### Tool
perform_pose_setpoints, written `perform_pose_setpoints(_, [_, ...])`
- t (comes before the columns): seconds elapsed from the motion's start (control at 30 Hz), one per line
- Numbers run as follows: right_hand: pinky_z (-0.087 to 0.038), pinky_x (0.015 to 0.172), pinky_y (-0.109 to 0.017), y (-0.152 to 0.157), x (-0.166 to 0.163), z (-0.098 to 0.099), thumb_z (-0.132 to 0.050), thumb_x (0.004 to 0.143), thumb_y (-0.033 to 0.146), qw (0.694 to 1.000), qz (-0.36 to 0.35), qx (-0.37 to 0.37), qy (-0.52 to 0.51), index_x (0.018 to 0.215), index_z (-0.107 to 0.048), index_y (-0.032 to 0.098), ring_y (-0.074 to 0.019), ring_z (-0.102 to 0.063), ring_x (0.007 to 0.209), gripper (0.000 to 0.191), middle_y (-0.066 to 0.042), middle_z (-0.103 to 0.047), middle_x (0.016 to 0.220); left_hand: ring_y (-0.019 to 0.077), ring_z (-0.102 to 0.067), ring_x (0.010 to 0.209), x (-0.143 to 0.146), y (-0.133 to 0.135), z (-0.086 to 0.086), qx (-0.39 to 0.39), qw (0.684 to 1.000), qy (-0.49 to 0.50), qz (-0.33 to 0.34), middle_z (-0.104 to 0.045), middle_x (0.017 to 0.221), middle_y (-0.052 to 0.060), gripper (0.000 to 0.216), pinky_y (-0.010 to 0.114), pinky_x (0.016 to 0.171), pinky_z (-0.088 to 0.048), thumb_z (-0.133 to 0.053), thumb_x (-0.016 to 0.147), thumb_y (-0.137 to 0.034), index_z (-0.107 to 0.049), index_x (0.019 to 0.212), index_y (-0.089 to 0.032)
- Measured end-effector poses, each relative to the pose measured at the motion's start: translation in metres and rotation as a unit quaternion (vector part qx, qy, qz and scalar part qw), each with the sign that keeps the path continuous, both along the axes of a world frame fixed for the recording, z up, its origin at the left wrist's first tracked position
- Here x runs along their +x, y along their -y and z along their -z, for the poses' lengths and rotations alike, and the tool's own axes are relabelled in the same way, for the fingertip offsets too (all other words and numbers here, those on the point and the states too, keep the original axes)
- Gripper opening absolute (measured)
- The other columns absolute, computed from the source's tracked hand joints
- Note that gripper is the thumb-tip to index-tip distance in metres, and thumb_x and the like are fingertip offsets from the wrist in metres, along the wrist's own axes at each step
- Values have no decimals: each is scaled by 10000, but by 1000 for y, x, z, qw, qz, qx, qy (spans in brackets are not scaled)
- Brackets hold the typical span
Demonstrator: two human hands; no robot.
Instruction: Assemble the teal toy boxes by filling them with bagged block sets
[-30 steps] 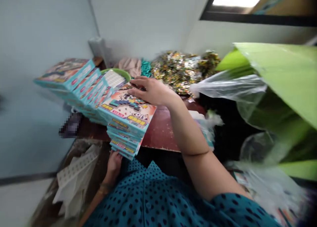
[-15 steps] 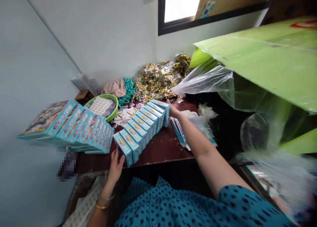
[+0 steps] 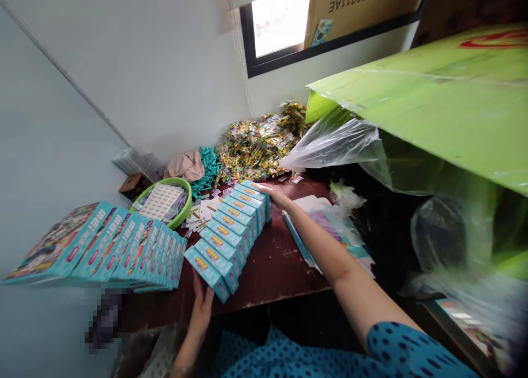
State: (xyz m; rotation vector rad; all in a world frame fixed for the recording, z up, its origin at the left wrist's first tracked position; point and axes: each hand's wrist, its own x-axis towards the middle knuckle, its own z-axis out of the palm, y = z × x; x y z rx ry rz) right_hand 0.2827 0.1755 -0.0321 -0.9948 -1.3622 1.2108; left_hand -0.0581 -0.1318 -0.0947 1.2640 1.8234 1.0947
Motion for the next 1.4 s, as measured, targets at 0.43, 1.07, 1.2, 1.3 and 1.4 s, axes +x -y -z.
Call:
perform_pose_setpoints(0.43, [-476,1061,-475,-35,52,4,-514,880,663,953,288,68,69,1106,-705,143,-303,-670,1099,599,-188,-735,1194,290,-94,1625,72,-21,2,77,992,-96,9,-85,1752,138,766,508,1312,-146,-489,1008,-557,-190,1649,-265])
perform_pose_setpoints(1.07, [-474,1090,-563,249,4,140,-574,925,536,960,171,61,215,1177,-724,149,-325,-666,1182,486,-177,-726,1242,259,-436,1497,-7,-69,-7,140,977,-156,-27,-451,1589,144,451,451,1257,-343,-557,988,-351,-572,1419,-218])
perform_pose_setpoints(1.2, [-503,1024,-546,246,7,149,-564,941,512,954,132,87,253,1079,-766,159,-317,-709,1068,429,-164,-766,1132,279,-425,1498,-11,-164,-40,186,964,-186,-20,-447,1577,188,418,461,1252,-348,-580,964,-248,-597,1371,-154])
perform_pose_setpoints(1.3, [-497,993,-536,243,6,144,-553,949,516,949,106,95,281,1042,-781,175,-321,-714,1035,421,-144,-778,1087,274,-468,1451,-13,-223,-53,191,958,-209,-48,-523,1494,200,377,440,1243,-354,-581,955,-185,-612,1326,-119])
perform_pose_setpoints(1.4, [-484,978,-508,245,5,141,-535,967,510,947,107,92,288,1035,-780,181,-311,-708,1028,416,-135,-780,1076,278,-548,1346,-16,-253,-52,170,958,-216,-75,-618,1330,204,330,433,1201,-393,-564,942,-126,-632,1263,-95])
